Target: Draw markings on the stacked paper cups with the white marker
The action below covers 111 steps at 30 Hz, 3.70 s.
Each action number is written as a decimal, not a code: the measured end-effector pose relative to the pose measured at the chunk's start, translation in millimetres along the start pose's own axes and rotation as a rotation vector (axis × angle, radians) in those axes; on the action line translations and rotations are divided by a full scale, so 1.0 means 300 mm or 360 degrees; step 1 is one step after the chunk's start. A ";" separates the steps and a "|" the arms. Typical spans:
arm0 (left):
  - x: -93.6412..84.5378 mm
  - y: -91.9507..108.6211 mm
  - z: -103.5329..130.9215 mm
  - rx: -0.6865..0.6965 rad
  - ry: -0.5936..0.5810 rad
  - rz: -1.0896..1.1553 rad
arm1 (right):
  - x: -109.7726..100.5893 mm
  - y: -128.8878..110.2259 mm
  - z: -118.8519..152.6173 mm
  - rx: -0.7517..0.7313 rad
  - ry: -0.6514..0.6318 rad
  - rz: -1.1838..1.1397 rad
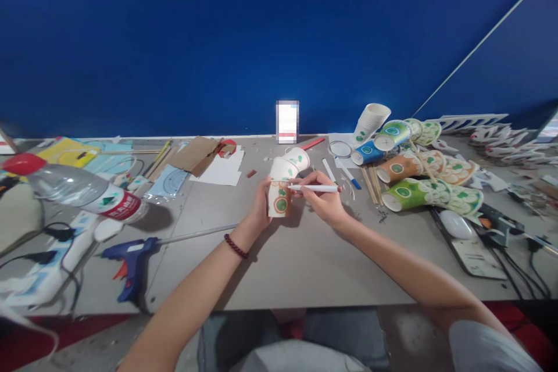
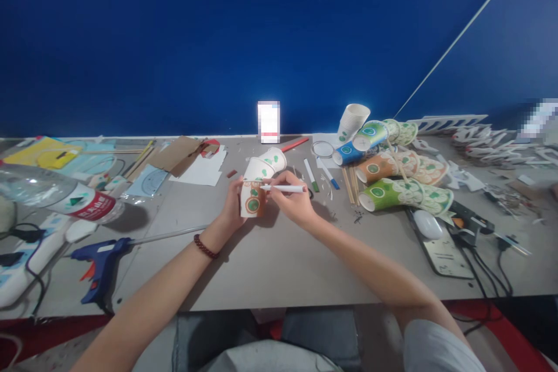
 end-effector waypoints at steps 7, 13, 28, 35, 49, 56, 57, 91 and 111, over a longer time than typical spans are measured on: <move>-0.013 -0.008 -0.009 -0.0005 -0.0033 0.0008 | 0.002 -0.003 0.000 0.0005 0.0000 -0.0011; -0.012 -0.011 -0.011 -0.0021 -0.0065 -0.0027 | -0.001 -0.001 0.001 0.0008 0.0023 -0.0022; -0.022 -0.004 -0.012 0.0027 0.0014 0.0008 | 0.013 -0.035 0.000 -0.0085 -0.0103 -0.0022; -0.014 -0.001 -0.007 0.0017 0.0002 0.0016 | 0.020 -0.037 0.005 -0.0066 -0.0135 -0.0020; -0.018 -0.003 -0.008 0.0023 0.0008 -0.0011 | 0.017 -0.029 0.007 0.0011 -0.0107 -0.0019; -0.015 0.001 -0.005 0.0039 0.0029 -0.0007 | 0.022 -0.030 0.008 -0.0035 -0.0141 -0.0013; -0.015 0.001 -0.005 0.0044 0.0027 -0.0007 | 0.019 -0.027 0.008 -0.0022 -0.0123 -0.0023; -0.013 -0.008 -0.011 0.0008 -0.0028 0.0005 | 0.009 -0.030 0.006 -0.0016 -0.0124 0.0056; 0.020 -0.051 -0.001 -0.0357 -0.0279 0.0055 | -0.010 -0.059 -0.021 0.0030 -0.0137 0.0322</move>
Point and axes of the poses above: each hand's wrist, its own z-axis away from the middle knuckle, its own x-axis out of the palm, y = z × x, the point moved 8 cm from there along -z, towards the middle knuckle, and after that the axes turned 5 degrees about -x, right-handed, at the moved point
